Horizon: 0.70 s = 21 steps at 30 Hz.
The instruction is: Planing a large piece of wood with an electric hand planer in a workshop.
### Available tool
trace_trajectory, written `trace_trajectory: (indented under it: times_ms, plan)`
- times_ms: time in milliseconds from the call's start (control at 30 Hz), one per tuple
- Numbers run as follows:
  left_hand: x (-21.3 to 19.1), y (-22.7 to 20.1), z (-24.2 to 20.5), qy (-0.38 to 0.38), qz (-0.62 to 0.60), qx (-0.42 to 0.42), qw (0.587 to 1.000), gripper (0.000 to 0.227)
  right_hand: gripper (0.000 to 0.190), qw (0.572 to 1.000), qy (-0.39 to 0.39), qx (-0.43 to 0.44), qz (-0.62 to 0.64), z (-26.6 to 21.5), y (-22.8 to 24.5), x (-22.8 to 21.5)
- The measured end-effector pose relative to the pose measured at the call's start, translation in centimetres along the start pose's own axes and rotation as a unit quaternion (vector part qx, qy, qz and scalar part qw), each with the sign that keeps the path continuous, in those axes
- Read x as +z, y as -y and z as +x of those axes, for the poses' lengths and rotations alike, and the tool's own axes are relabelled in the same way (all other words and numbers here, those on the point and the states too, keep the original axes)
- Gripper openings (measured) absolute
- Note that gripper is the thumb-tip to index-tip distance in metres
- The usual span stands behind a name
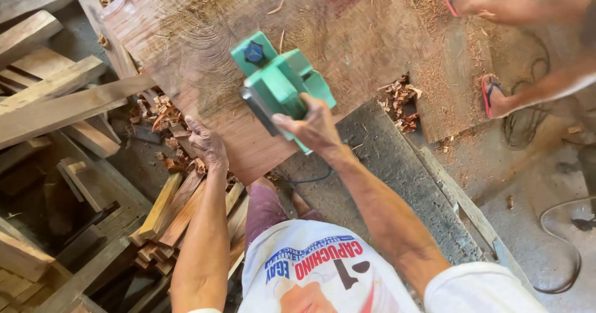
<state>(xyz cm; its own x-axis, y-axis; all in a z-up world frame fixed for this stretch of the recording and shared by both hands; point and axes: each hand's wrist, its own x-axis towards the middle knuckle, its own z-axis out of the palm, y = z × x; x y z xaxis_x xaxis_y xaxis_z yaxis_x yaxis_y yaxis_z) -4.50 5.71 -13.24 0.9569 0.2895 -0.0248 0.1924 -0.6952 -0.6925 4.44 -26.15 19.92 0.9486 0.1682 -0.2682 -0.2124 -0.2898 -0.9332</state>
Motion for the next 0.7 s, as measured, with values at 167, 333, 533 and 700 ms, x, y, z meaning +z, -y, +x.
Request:
trace_trajectory:
  times_ms: [167,333,533,700]
  plan:
    - [-0.6,-1.4,-0.3,-0.01,-0.239,-0.132,0.962,0.051,0.035,0.997,0.018,0.068,-0.013,-7.7,-3.5,-8.1]
    - [-13.5,5.1,1.7,0.152,-0.644,-0.352,0.662,0.077,0.047,0.998,0.011,0.057,0.006,-13.2,-7.7,-11.9]
    - [-14.5,5.9,1.9,0.221,-0.614,-0.279,0.704,0.079,0.047,0.994,0.039,0.099,0.006,-7.1,-6.0,-9.7]
    - [-5.9,1.4,0.6,-0.118,-0.184,-0.102,0.97,0.046,0.047,0.997,0.021,0.069,-0.019,0.7,-1.2,-7.3]
